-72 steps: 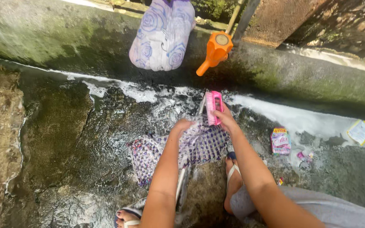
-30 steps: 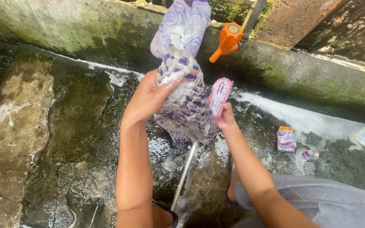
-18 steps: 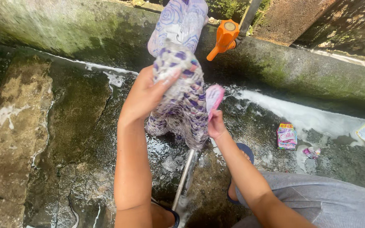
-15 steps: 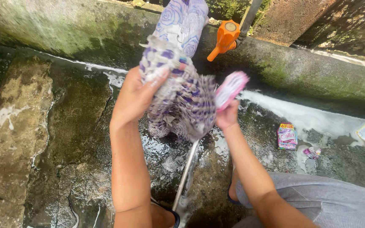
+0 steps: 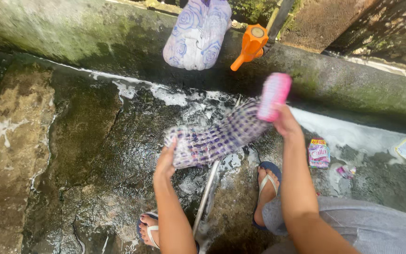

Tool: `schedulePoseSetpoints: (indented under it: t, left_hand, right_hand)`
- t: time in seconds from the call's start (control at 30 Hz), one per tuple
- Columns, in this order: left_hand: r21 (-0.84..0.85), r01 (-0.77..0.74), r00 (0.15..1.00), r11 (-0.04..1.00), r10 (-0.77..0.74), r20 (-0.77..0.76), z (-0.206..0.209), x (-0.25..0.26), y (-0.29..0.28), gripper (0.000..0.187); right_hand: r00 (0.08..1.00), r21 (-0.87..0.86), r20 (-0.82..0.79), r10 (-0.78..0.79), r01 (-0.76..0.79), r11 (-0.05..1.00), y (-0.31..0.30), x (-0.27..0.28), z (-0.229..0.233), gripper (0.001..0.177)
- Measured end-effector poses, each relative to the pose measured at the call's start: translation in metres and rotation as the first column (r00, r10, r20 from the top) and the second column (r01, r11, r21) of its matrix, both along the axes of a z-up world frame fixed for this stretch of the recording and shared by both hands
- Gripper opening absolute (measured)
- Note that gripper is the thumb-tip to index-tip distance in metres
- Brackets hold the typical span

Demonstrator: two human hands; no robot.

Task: The person washes a piece of patterned cloth by hand on a stone surface, scrubbing it with a pink brush and rinsing it under a stream of water from a faucet.

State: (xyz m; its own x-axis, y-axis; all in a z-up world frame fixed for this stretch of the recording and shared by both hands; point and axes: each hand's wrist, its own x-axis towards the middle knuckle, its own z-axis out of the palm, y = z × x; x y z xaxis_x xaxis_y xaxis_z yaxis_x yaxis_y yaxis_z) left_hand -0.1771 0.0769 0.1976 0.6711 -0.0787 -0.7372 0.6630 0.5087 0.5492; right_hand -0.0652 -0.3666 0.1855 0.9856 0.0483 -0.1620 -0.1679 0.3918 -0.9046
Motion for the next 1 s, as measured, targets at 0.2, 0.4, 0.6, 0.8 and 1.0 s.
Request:
schedulePoseSetpoints:
  t: [0.2, 0.4, 0.6, 0.8, 1.0]
  left_hand:
    - [0.257, -0.125, 0.99, 0.958, 0.138, -0.034, -0.205, -0.014, -0.037, 0.054]
    - [-0.04, -0.406, 0.914, 0.913, 0.405, -0.034, -0.227, -0.01, -0.07, 0.045]
    - [-0.18, -0.486, 0.874, 0.855, 0.476, -0.097, -0.132, 0.004, -0.063, 0.046]
    - [0.209, -0.352, 0.917, 0.913, 0.38, -0.117, -0.111, -0.006, -0.066, 0.048]
    - [0.042, -0.563, 0.826, 0.825, 0.563, 0.01, -0.148, -0.038, -0.061, 0.037]
  right_hand:
    - [0.98, -0.864, -0.105, -0.167, -0.006, 0.504, 0.103, -0.011, -0.035, 0.05]
    - [0.802, -0.934, 0.0, 0.598, -0.213, 0.285, 0.252, -0.117, -0.011, 0.093]
    - [0.732, -0.963, -0.049, 0.68, 0.146, -0.227, 0.139, -0.047, -0.039, 0.07]
    - [0.942, -0.966, -0.249, 0.224, -0.227, -0.122, 0.163, -0.032, -0.03, 0.059]
    - [0.668, -0.927, 0.194, 0.718, -0.113, 0.356, 0.202, -0.069, -0.062, 0.044]
